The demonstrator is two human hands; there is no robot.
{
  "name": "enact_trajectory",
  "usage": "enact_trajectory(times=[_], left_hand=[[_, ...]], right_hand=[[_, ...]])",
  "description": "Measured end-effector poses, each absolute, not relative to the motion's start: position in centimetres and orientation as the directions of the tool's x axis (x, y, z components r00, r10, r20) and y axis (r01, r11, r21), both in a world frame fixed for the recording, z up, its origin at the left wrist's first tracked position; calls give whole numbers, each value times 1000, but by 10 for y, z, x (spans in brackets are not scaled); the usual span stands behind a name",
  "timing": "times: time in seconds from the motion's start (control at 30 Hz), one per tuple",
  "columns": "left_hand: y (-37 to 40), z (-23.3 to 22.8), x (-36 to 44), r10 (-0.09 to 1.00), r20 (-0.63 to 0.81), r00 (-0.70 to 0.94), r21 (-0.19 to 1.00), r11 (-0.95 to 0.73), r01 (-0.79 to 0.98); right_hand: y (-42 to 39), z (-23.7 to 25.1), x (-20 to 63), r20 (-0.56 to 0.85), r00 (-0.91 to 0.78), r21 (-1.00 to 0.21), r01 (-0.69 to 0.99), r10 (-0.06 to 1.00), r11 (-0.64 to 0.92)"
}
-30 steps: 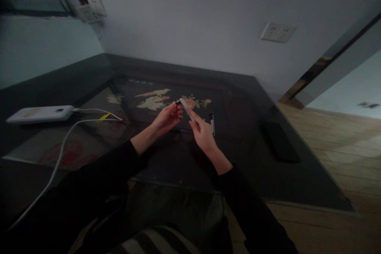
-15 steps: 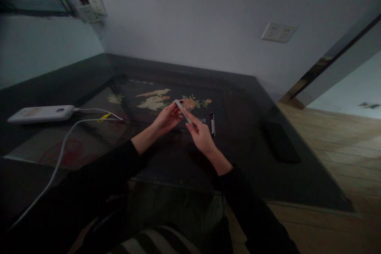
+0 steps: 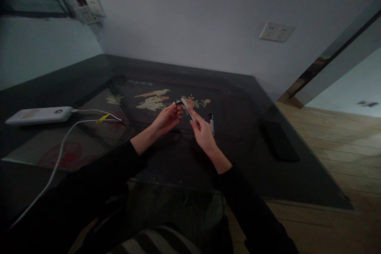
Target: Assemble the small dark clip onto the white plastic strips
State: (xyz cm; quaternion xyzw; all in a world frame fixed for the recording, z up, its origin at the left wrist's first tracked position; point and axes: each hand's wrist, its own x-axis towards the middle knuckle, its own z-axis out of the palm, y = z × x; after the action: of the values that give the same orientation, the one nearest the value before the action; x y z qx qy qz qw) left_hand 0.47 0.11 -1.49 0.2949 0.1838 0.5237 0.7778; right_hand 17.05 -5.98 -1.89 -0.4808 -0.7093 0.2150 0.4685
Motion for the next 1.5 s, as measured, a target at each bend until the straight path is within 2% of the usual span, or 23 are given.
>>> enact_trajectory(times=[0.33,0.63,1.1,1.5], left_hand=[[2,-13,5,927,8,374,649,280,-708],[4,-15,6,929,-14,369,652,288,-701],[-1,-12,6,928,-8,372,644,289,-708],[0,-13,6,927,18,374,642,277,-715]], right_hand=[[-63,-19,167,459,-129,-776,424,879,467],[-72,-13,161,382,-190,-832,356,904,426],[-64,-14,169,391,-95,-794,468,915,388],[-67,-12,167,386,-126,-805,438,914,400]])
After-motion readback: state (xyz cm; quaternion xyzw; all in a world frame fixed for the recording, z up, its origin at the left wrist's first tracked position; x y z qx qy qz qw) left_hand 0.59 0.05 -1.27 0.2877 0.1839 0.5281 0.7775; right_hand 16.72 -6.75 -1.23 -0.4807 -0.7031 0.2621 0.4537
